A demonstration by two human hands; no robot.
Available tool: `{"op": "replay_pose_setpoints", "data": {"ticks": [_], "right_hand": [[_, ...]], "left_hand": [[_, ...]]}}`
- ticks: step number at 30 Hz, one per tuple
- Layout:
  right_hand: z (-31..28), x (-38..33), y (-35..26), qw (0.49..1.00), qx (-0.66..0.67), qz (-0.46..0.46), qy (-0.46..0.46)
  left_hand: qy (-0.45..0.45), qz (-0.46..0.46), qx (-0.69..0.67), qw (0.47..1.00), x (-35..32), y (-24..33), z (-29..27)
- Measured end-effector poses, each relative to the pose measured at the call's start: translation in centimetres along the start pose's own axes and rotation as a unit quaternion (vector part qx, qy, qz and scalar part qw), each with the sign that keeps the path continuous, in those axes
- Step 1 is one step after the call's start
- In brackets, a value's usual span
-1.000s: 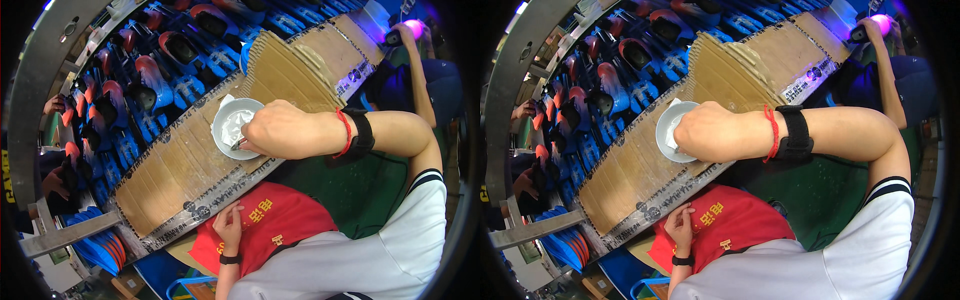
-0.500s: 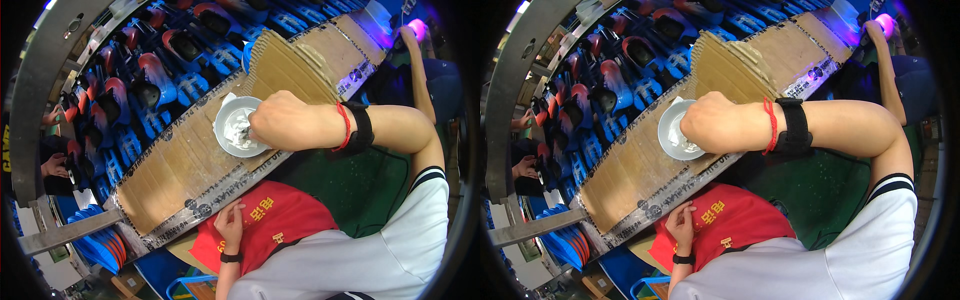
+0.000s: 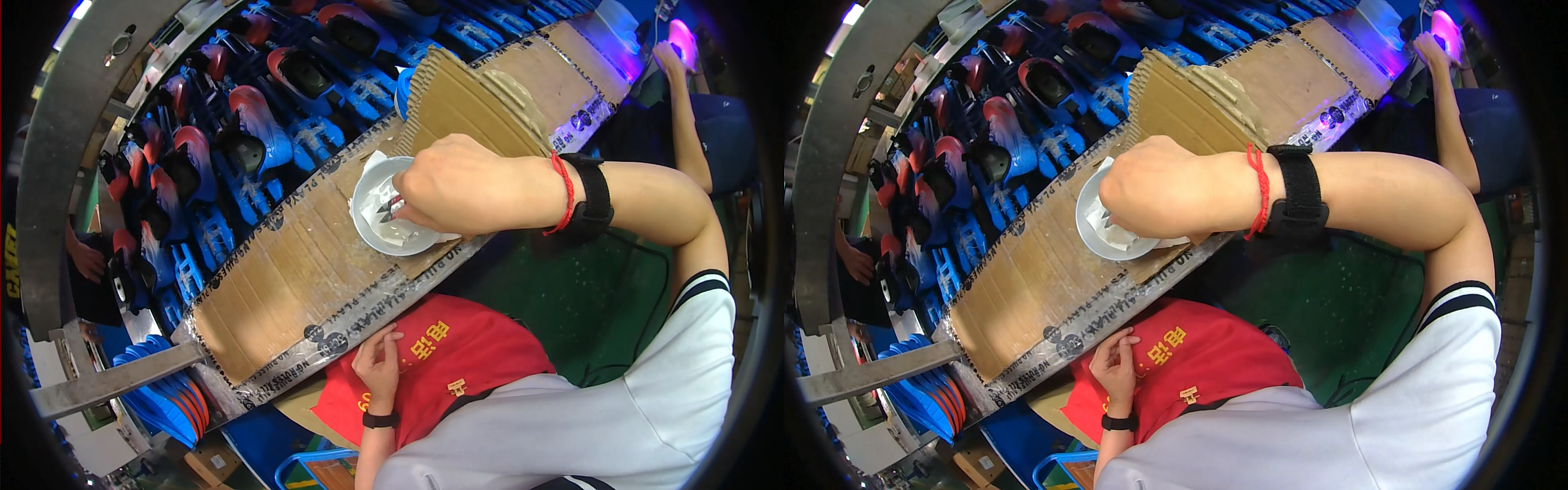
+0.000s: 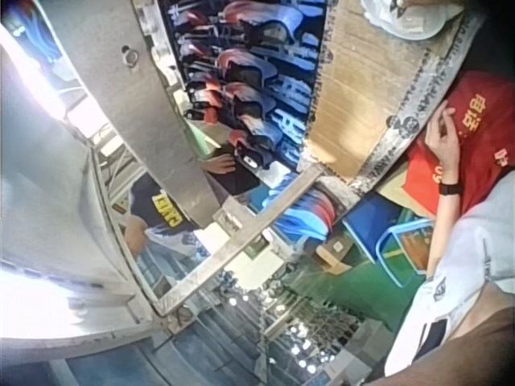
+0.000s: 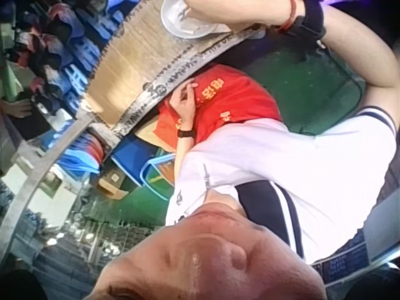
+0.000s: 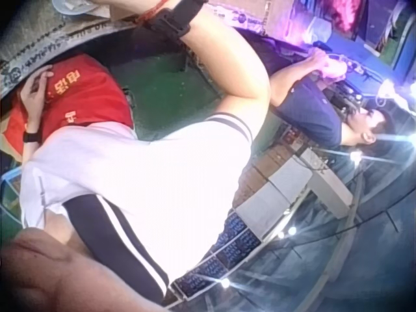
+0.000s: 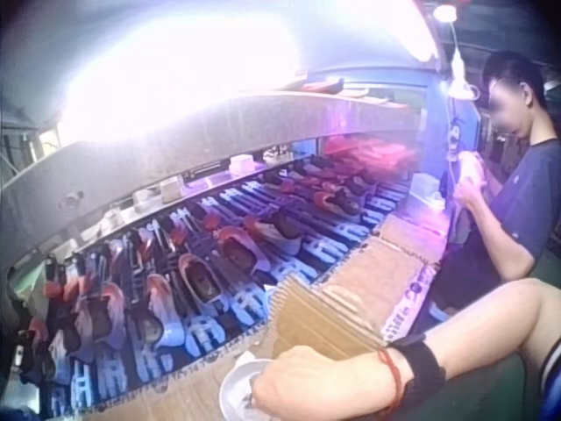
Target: Apply glue to the edges of blue shoe soles using a small brush.
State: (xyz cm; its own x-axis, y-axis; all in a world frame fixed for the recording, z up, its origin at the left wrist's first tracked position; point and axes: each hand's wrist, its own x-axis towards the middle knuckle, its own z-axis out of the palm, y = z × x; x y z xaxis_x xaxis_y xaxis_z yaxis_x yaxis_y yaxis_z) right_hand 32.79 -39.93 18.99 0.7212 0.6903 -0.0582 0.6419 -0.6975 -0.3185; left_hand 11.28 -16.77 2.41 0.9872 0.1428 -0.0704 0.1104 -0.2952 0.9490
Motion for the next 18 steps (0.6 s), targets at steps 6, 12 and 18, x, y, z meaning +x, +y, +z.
{"op": "replay_pose_setpoints", "data": {"ticks": [6, 12, 18], "right_hand": [[-0.31, 0.88, 0.16, 0.992, -0.048, -0.010, -0.113], [0.27, 1.00, -0.04, 0.998, 0.012, -0.024, -0.064], [-0.35, 0.42, 0.11, 0.996, 0.056, 0.008, -0.066]], "left_hand": [[0.001, -0.007, -0.004, 1.000, -0.06, 0.42, 0.09], [-0.012, 0.000, 0.004, 1.000, -0.08, 0.10, -0.10], [-0.014, -0.003, 0.001, 1.000, -0.07, 0.08, -0.04]]}}
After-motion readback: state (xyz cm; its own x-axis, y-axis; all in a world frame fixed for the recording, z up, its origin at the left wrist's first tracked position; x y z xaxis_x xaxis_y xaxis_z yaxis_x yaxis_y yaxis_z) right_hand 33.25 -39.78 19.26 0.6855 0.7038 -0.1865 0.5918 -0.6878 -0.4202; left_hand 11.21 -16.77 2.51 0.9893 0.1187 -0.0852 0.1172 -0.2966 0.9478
